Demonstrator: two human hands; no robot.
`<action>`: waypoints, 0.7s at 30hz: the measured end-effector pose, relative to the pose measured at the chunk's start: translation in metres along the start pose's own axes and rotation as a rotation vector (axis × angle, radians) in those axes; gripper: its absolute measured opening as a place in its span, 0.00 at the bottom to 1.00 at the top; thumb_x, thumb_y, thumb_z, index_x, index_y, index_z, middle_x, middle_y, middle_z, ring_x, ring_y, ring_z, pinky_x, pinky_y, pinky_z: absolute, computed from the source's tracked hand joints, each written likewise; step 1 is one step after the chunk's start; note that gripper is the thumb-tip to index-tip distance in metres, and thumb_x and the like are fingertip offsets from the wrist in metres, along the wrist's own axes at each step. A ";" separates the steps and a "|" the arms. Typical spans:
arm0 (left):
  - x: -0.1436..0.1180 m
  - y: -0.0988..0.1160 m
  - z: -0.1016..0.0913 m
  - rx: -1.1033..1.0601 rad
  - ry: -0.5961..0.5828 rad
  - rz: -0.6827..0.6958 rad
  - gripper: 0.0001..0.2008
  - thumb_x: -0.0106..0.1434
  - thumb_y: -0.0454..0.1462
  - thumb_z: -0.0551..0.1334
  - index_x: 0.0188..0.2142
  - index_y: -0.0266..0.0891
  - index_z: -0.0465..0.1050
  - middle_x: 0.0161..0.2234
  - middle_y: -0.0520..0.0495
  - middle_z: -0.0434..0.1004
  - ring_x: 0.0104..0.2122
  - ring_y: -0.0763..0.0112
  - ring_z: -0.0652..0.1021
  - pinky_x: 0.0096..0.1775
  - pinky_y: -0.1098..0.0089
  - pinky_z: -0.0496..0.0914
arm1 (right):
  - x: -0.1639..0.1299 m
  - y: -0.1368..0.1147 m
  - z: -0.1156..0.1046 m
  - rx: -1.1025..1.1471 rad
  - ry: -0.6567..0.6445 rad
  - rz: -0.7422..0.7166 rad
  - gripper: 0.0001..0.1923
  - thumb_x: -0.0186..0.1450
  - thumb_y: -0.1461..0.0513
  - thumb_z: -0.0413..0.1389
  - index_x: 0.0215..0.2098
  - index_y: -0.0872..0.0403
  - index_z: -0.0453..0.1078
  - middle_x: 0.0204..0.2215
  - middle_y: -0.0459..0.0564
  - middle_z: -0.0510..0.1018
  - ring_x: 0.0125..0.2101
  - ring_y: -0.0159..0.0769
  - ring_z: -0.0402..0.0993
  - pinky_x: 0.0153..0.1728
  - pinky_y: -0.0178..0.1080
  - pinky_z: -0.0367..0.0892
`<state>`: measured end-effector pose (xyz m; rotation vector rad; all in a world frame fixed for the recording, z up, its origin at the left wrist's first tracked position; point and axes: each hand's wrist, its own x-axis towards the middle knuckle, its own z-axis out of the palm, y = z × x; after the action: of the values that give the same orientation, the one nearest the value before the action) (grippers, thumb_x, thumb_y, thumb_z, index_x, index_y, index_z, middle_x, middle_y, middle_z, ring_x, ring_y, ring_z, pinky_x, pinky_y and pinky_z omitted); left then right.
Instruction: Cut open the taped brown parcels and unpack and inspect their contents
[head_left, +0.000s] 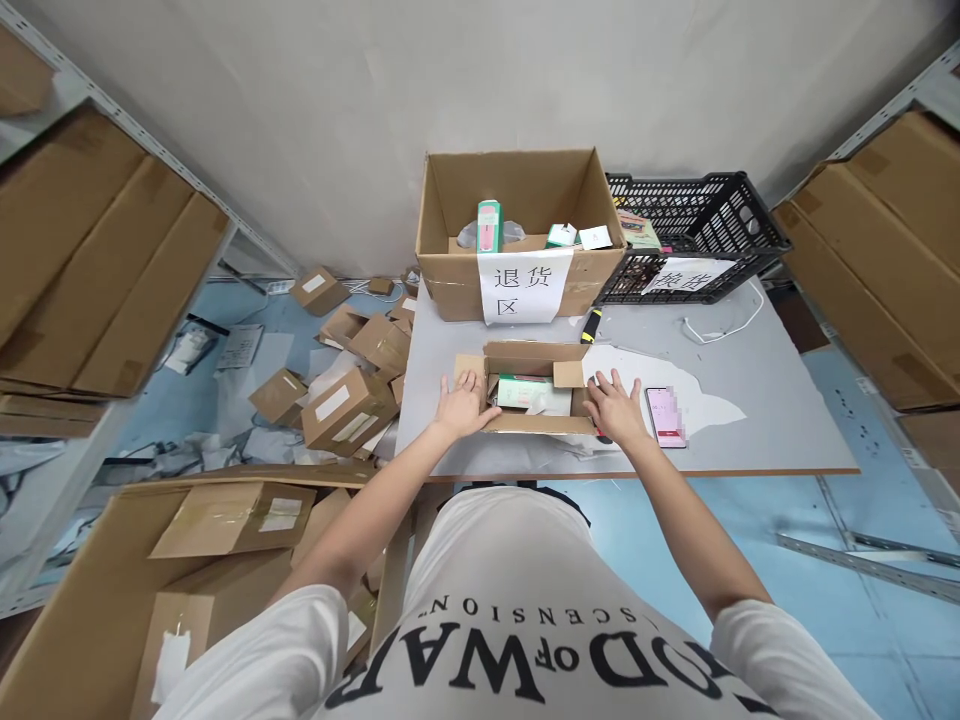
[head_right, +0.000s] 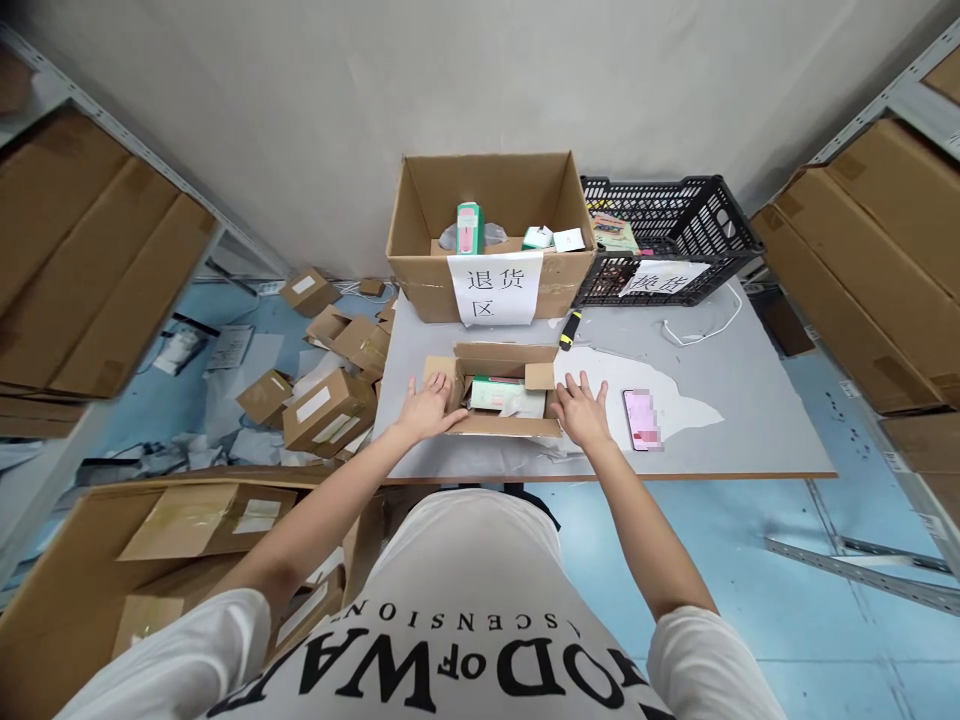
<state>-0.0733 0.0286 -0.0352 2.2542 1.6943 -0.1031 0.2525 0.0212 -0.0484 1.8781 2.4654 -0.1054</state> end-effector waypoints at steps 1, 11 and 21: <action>-0.001 0.000 0.003 -0.013 -0.033 -0.016 0.44 0.59 0.59 0.50 0.64 0.32 0.47 0.65 0.32 0.47 0.64 0.48 0.49 0.60 0.41 0.37 | -0.001 0.000 0.004 -0.003 -0.022 0.027 0.26 0.69 0.54 0.40 0.62 0.54 0.56 0.64 0.59 0.54 0.64 0.57 0.39 0.54 0.72 0.34; -0.006 0.000 0.044 -0.196 -0.121 -0.129 0.66 0.45 0.65 0.59 0.65 0.31 0.20 0.67 0.32 0.30 0.66 0.50 0.41 0.61 0.48 0.45 | -0.005 0.004 0.038 0.143 -0.247 0.131 0.37 0.68 0.48 0.31 0.68 0.58 0.29 0.67 0.61 0.43 0.65 0.53 0.39 0.56 0.64 0.47; -0.008 0.005 0.038 -0.193 -0.012 -0.032 0.55 0.51 0.62 0.57 0.66 0.36 0.32 0.67 0.33 0.29 0.65 0.48 0.39 0.60 0.45 0.44 | 0.069 -0.104 -0.023 0.020 -0.166 -0.467 0.28 0.66 0.64 0.48 0.63 0.51 0.53 0.61 0.59 0.59 0.56 0.46 0.62 0.55 0.48 0.58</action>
<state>-0.0662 0.0090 -0.0684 2.0822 1.6579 0.0385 0.1342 0.0616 -0.0278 1.2048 2.7316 -0.2867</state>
